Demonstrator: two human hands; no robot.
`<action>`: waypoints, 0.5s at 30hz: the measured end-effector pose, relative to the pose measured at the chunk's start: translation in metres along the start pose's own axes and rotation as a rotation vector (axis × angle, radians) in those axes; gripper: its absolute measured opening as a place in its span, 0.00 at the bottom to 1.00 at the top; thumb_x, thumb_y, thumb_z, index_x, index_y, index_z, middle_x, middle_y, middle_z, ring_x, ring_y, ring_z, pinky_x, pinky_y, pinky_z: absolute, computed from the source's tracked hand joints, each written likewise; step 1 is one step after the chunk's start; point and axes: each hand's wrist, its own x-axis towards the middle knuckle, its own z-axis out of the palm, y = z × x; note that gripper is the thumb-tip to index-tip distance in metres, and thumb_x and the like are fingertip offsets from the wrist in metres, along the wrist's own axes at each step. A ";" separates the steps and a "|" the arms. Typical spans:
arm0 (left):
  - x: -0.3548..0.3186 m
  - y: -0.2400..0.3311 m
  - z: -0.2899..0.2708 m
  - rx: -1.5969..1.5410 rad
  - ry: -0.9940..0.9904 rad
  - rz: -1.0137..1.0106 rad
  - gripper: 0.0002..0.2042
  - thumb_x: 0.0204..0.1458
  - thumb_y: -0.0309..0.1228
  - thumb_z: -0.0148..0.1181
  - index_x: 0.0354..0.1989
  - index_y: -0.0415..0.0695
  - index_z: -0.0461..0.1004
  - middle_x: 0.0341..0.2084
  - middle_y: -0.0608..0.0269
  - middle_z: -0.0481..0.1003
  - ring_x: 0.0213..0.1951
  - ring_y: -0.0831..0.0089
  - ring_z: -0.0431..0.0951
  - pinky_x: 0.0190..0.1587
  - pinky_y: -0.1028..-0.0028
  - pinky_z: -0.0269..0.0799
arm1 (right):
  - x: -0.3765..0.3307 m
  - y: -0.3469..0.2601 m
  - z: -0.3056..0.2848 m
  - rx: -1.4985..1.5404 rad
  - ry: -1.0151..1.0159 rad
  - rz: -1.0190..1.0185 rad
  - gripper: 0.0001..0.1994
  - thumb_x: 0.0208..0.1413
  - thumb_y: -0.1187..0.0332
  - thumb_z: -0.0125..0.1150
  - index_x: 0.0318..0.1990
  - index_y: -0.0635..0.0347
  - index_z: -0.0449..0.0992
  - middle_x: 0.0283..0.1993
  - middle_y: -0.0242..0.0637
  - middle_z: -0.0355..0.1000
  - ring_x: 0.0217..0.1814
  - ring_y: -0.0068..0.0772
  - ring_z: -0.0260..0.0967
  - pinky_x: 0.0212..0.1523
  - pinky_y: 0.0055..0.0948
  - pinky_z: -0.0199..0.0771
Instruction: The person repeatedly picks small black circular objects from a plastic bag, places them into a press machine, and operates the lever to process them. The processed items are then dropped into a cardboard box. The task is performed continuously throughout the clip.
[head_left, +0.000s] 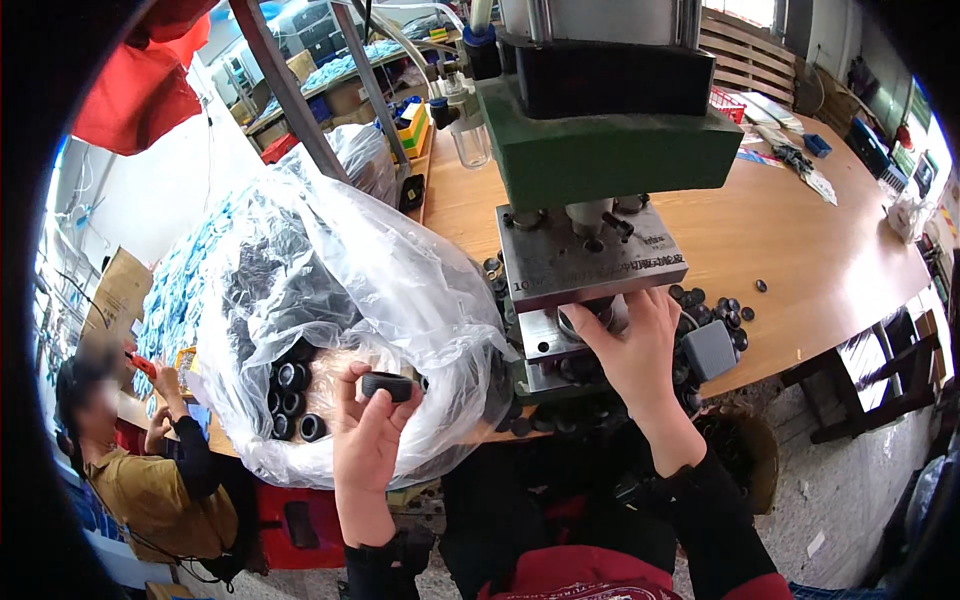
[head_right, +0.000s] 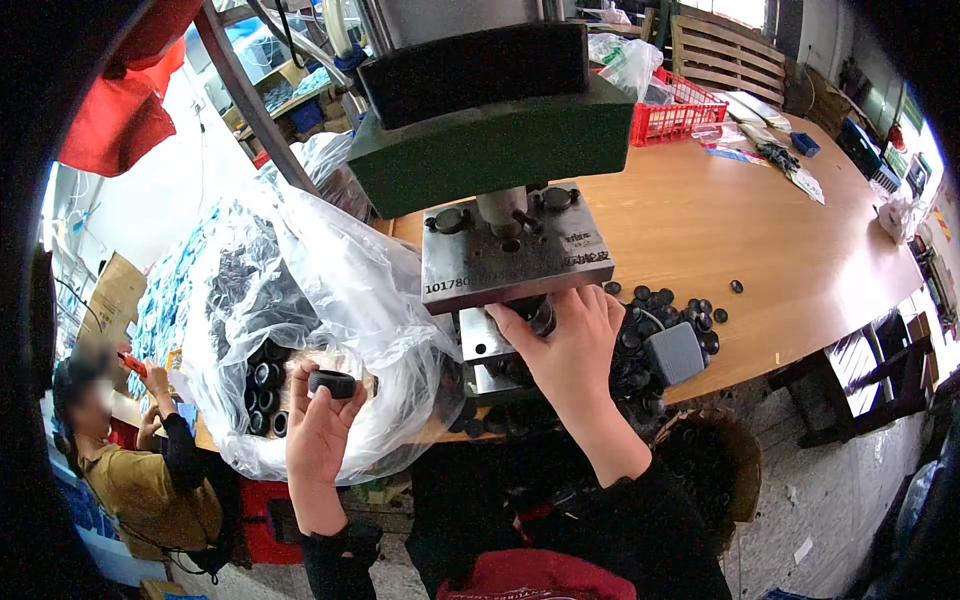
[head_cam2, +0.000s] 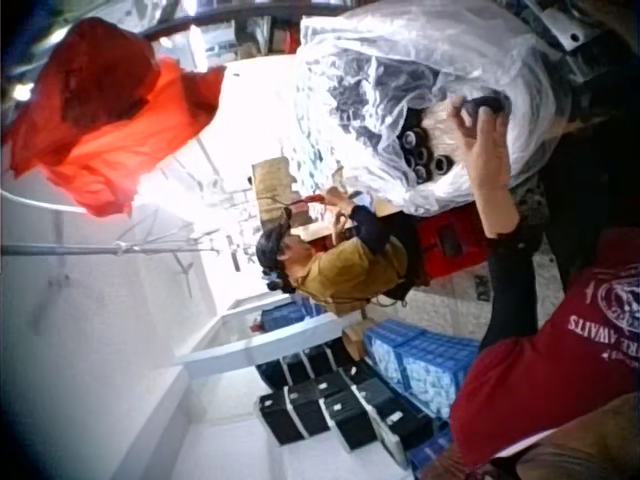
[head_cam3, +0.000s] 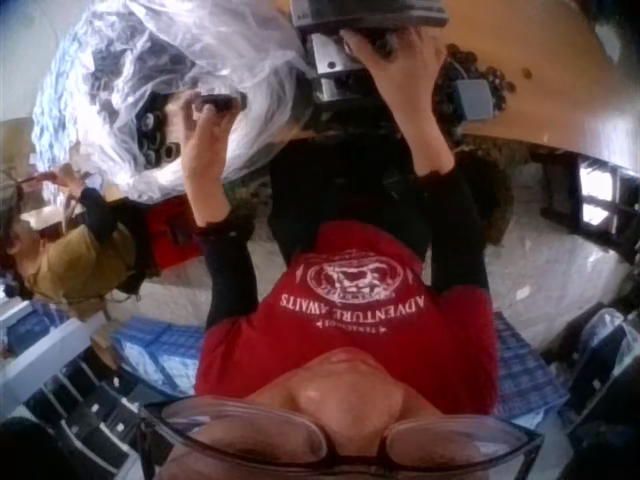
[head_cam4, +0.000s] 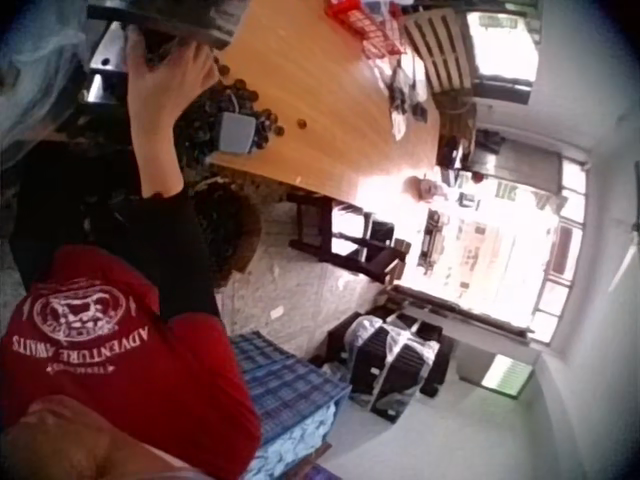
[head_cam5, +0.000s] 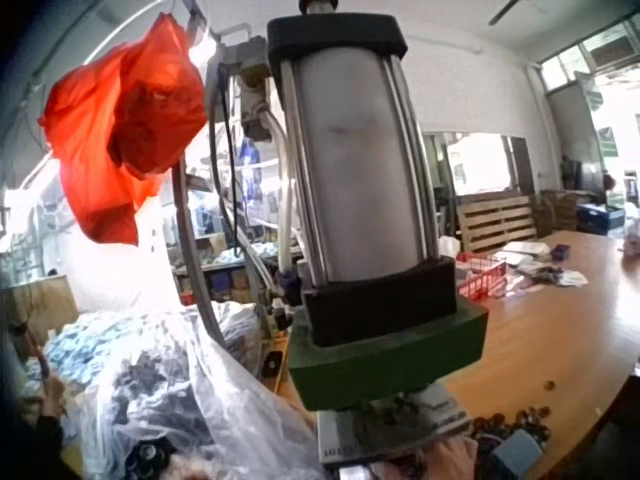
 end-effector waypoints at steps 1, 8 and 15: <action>0.000 -0.002 0.010 -0.026 -0.068 -0.012 0.19 0.57 0.21 0.53 0.57 0.43 0.61 0.48 0.48 0.70 0.47 0.56 0.76 0.54 0.57 0.74 | -0.001 0.001 0.000 -0.037 -0.048 0.032 0.21 0.45 0.52 0.73 0.39 0.58 0.77 0.39 0.34 0.70 0.47 0.37 0.66 0.52 0.38 0.56; 0.024 -0.051 0.102 0.377 -0.343 0.148 0.29 0.47 0.18 0.66 0.59 0.38 0.61 0.52 0.53 0.69 0.49 0.72 0.73 0.54 0.75 0.68 | -0.079 0.048 -0.050 0.067 -0.019 0.117 0.25 0.42 0.61 0.70 0.48 0.62 0.74 0.53 0.42 0.65 0.59 0.45 0.60 0.60 0.39 0.56; 0.054 -0.075 0.133 0.911 -0.318 0.289 0.18 0.44 0.29 0.71 0.45 0.40 0.76 0.33 0.59 0.78 0.33 0.69 0.76 0.38 0.70 0.71 | -0.271 0.181 -0.131 -0.468 -0.358 0.682 0.38 0.51 0.60 0.68 0.68 0.55 0.56 0.70 0.52 0.50 0.70 0.58 0.49 0.66 0.50 0.53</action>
